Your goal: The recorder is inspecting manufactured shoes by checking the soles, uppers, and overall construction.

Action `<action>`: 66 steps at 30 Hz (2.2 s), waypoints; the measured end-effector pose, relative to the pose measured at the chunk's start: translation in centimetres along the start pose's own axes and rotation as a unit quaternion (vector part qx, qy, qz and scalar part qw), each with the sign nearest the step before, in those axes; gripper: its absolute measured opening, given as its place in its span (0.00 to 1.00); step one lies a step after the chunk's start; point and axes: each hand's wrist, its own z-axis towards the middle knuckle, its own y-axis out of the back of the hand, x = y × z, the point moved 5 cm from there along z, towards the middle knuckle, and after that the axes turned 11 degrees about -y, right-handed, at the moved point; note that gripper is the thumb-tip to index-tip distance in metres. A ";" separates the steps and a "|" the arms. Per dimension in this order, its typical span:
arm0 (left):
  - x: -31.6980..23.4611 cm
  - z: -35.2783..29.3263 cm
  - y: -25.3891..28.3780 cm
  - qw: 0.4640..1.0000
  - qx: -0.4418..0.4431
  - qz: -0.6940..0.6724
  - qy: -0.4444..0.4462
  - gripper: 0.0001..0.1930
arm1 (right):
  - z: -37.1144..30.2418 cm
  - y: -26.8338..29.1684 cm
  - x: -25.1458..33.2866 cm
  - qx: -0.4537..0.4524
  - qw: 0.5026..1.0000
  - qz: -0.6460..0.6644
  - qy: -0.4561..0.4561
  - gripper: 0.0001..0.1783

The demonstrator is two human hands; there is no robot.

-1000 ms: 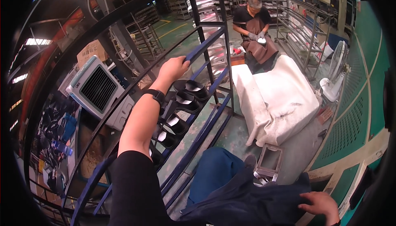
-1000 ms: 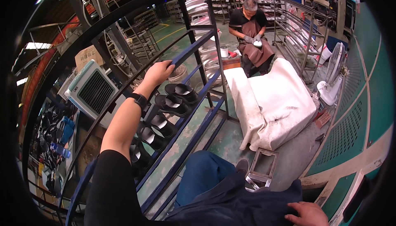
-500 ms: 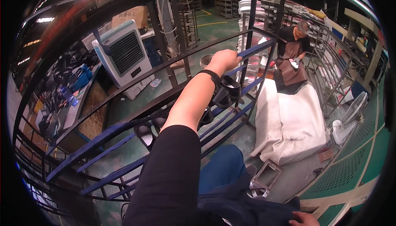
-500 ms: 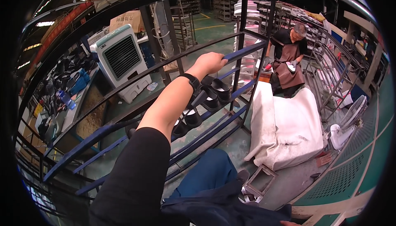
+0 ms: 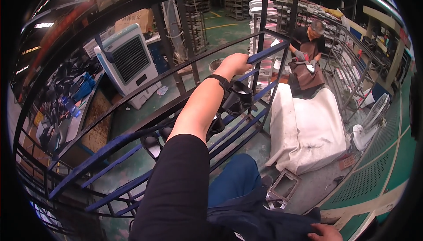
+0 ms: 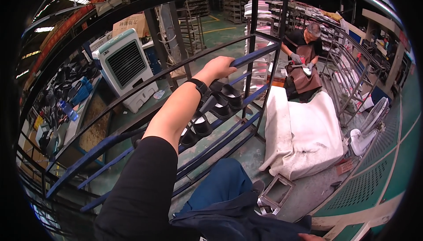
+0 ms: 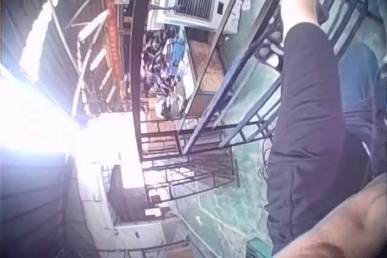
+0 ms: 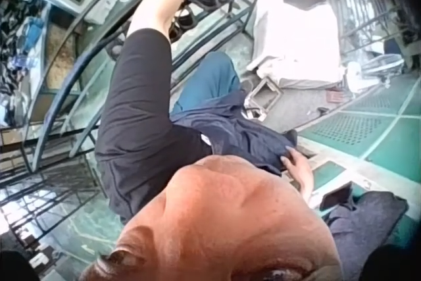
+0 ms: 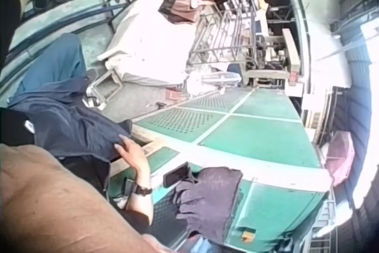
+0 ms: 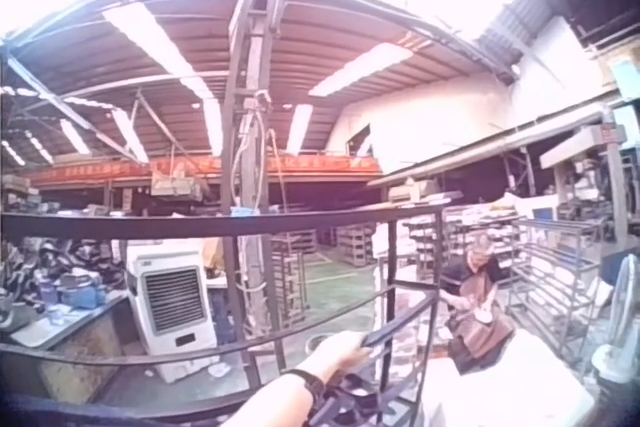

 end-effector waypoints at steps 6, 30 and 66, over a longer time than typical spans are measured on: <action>0.3 -0.4 0.4 0.999 0.018 -0.011 0.027 0.20 | 0.1 0.0 -0.1 0.011 1.000 0.022 -0.016 0.28; 1.4 1.6 -1.8 0.993 -0.008 -0.115 -0.014 0.20 | 1.1 -1.1 -4.1 0.029 0.998 -0.050 0.029 0.33; 0.4 1.2 -0.8 0.993 -0.006 -0.108 -0.045 0.16 | 1.6 -1.7 -4.7 0.048 0.997 -0.050 0.025 0.31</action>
